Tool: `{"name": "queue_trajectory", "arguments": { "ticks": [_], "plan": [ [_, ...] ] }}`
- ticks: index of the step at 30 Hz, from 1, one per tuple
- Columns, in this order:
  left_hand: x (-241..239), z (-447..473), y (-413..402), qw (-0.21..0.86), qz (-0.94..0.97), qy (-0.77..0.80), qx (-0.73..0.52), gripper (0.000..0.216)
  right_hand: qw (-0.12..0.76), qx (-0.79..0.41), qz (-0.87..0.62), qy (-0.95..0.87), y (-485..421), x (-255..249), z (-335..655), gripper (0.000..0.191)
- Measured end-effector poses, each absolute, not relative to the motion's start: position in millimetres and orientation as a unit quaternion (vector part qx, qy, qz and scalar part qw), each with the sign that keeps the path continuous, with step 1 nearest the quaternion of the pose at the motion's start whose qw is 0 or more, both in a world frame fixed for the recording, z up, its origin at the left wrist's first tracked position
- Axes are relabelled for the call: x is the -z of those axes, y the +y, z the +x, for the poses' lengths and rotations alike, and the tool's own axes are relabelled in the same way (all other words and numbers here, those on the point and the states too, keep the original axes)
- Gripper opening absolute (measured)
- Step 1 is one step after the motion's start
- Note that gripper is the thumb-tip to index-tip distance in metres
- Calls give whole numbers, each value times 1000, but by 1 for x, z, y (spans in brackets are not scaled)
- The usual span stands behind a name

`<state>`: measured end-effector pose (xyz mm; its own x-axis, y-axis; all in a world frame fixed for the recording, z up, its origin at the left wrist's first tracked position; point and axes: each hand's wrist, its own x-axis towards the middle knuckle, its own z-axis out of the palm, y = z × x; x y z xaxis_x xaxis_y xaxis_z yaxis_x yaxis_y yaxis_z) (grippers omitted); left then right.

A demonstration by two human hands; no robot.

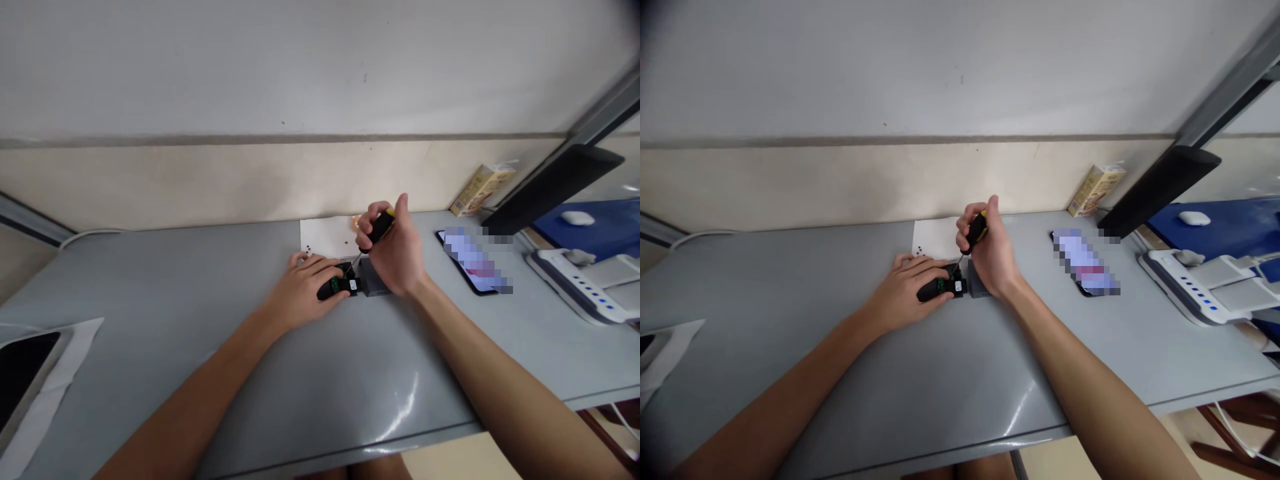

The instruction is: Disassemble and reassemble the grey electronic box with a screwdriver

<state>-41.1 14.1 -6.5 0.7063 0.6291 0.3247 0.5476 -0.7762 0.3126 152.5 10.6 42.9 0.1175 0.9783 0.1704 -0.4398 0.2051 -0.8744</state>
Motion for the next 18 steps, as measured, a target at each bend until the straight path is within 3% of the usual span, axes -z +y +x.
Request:
{"name": "queue_trajectory", "arguments": {
  "ticks": [5, 13, 18],
  "plan": [
    [6, -41, 14, 96, 919, 319, -210, 22, 675, -552, -311, -377, 10, -45, 157, 38],
    [7, -41, 14, 90, 920, 316, -213, 21, 648, -560, -337, -393, 11, -41, 159, 54],
    [6, -41, 14, 90, 921, 314, -213, 21, 647, -579, -306, -390, 11, -45, 161, 41]
  ]
}}
